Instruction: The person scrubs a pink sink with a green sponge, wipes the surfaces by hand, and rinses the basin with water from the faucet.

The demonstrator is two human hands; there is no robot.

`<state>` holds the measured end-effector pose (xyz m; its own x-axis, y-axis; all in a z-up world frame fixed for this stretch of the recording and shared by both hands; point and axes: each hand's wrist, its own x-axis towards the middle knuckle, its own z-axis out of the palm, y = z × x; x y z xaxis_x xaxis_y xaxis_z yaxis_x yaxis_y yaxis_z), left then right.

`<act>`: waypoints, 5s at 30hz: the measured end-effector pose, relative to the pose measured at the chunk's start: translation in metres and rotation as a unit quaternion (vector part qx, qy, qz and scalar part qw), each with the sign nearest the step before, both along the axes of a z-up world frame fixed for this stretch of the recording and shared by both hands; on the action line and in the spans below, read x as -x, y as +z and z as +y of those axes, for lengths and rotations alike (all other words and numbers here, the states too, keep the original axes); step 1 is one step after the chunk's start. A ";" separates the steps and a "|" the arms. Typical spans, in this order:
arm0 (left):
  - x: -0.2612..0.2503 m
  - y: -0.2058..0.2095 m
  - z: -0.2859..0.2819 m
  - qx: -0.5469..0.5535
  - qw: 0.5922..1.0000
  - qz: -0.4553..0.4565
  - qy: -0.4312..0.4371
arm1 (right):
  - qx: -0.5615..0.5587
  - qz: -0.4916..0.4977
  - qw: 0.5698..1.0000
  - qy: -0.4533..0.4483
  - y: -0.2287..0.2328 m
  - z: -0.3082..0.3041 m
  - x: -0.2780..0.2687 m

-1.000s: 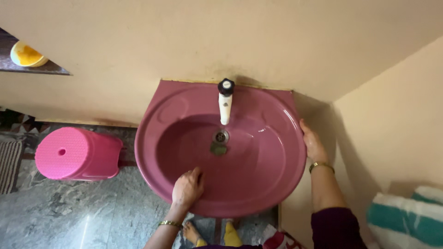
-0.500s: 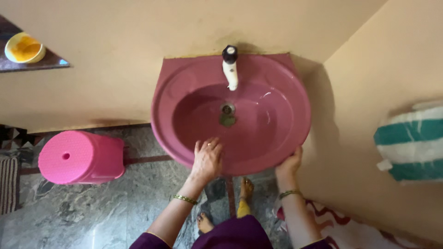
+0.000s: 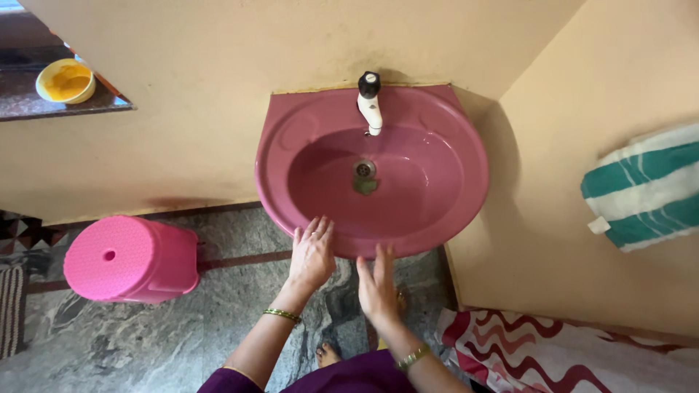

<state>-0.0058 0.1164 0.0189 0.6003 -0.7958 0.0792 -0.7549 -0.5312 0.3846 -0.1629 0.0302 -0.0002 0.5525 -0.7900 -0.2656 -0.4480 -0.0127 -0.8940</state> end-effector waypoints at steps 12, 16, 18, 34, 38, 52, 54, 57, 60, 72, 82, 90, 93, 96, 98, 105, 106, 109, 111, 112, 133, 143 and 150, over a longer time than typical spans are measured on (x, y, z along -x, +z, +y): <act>0.011 -0.003 0.003 -0.050 0.998 0.032 0.035 | 0.394 0.333 0.855 0.050 0.006 -0.279 -0.023; 0.015 0.001 -0.006 -0.044 0.997 0.035 0.055 | 0.461 0.361 0.810 0.021 0.019 -0.218 -0.021; 0.021 0.007 -0.011 -0.059 0.993 0.045 0.086 | 0.281 0.425 0.854 0.108 0.042 -0.143 -0.024; 0.029 0.027 -0.063 -0.233 0.944 0.116 0.202 | 0.484 0.226 0.843 0.070 0.007 -0.268 0.004; 0.033 0.020 -0.072 -0.200 0.947 0.112 0.226 | 0.399 0.328 0.805 0.292 0.039 -0.161 0.023; 0.031 -0.004 -0.067 -0.080 0.963 0.056 0.252 | 0.302 0.370 0.695 0.538 -0.028 -0.224 -0.023; 0.027 -0.011 -0.064 0.014 0.961 0.078 0.265 | 0.203 0.328 0.706 0.593 -0.061 -0.178 -0.058; 0.022 -0.006 -0.057 0.096 0.943 0.130 0.291 | 0.255 0.068 0.703 0.661 -0.102 -0.143 -0.118; 0.030 0.016 -0.058 0.161 0.929 0.072 0.327 | 0.130 0.094 0.763 0.626 -0.110 -0.144 -0.143; 0.033 0.063 -0.036 0.205 0.901 0.132 0.357 | 0.213 0.357 0.810 0.414 -0.108 -0.274 -0.180; -0.022 0.084 -0.023 0.245 0.911 0.165 0.288 | -0.597 -0.174 0.783 0.031 -0.125 -0.332 -0.259; -0.065 0.080 -0.001 0.261 0.911 0.154 0.281 | -0.654 -0.266 0.702 0.091 -0.133 -0.310 -0.258; -0.072 0.075 0.003 0.256 0.908 0.149 0.296 | -0.516 -0.005 0.816 0.260 -0.119 -0.256 -0.284; -0.076 0.073 0.009 0.253 0.903 0.177 0.298 | -0.435 0.010 0.876 0.210 -0.086 -0.177 -0.317; -0.081 0.070 0.012 0.263 0.910 0.144 0.286 | -0.252 0.094 0.950 0.156 -0.069 -0.133 -0.327; -0.084 0.073 0.006 0.290 0.905 0.149 0.275 | -0.009 -0.015 0.917 0.398 -0.100 -0.064 -0.245; -0.085 0.073 0.004 0.290 0.904 0.151 0.275 | -0.013 0.012 0.872 0.489 -0.098 -0.078 -0.226; -0.085 0.068 -0.001 0.279 0.890 0.214 0.290 | 0.073 0.151 0.685 0.708 -0.071 -0.143 -0.178; -0.084 0.062 -0.005 0.280 0.911 0.160 0.256 | 0.075 0.397 0.539 0.739 -0.043 -0.192 -0.154; -0.083 0.059 -0.006 0.281 0.911 0.161 0.255 | 0.080 0.473 0.494 0.726 -0.034 -0.217 -0.151; -0.067 0.038 0.000 -0.137 0.973 0.094 0.158 | -0.621 -0.270 0.720 -0.149 -0.166 -0.288 -0.291; -0.065 0.012 0.006 -0.079 0.984 0.018 0.156 | 0.005 0.029 0.869 0.493 -0.142 -0.066 -0.196; -0.067 0.011 0.004 -0.048 0.986 -0.001 0.163 | 0.349 0.395 0.685 0.502 -0.034 -0.316 -0.086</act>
<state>0.0610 0.1200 0.0299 0.8248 -0.5653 0.0145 -0.5393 -0.7787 0.3206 -0.0768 -0.2858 -0.0342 0.8126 -0.2032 -0.5462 -0.2400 -0.9708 0.0042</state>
